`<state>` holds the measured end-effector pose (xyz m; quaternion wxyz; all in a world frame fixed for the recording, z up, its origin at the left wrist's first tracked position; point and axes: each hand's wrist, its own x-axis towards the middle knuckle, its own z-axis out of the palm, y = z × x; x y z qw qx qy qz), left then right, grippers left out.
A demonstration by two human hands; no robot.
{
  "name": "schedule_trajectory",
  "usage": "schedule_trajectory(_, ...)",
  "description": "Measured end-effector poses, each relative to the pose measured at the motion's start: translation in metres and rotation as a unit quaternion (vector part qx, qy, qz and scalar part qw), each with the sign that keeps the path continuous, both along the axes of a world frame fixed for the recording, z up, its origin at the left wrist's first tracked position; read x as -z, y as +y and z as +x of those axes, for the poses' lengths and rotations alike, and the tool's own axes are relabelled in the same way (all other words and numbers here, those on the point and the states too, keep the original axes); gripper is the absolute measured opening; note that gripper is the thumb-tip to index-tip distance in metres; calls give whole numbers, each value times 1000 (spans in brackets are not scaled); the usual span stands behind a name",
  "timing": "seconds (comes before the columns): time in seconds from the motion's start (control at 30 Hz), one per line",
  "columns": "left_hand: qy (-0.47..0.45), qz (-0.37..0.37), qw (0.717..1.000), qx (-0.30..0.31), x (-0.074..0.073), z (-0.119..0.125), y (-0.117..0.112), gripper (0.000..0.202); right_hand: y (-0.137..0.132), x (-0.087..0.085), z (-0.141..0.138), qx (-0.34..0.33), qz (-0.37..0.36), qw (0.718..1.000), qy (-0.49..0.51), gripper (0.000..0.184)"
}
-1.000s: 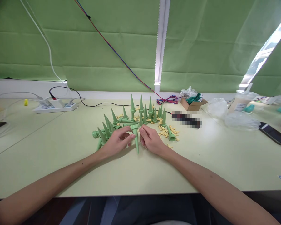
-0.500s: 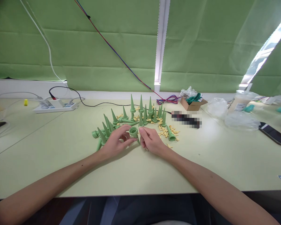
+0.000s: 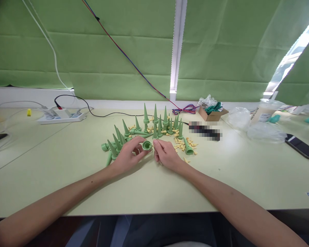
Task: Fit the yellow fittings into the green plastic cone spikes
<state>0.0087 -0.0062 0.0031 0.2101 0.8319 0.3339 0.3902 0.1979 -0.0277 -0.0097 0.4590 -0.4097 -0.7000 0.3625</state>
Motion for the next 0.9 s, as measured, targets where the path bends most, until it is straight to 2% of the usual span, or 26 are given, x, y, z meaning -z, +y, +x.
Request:
schedule_trajectory(0.2, 3, -102, 995, -12, -4, 0, 1, 6, -1, -2, -1, 3, 5, 1000, 21, 49)
schedule_trajectory(0.37, -45, -231, 972, 21, -3, 0, 2, 50, 0, -2, -1, -2, 15, 999, 37, 46)
schedule_trajectory(0.47, -41, -282, 956, 64, -7, 1, -1, 62, 1, -1, -1, -13, 9, 999, 28, 47)
schedule_trajectory(0.6, -54, -281, 955, 78, -10, 0, -3, 57, 1, -1, -1, -26, -6, 999, 26, 46)
schedule_trajectory(0.9, -45, -242, 965, 91, -5, -4, -1, 47, 1, 0, 2, -38, -6, 999, 2, 44)
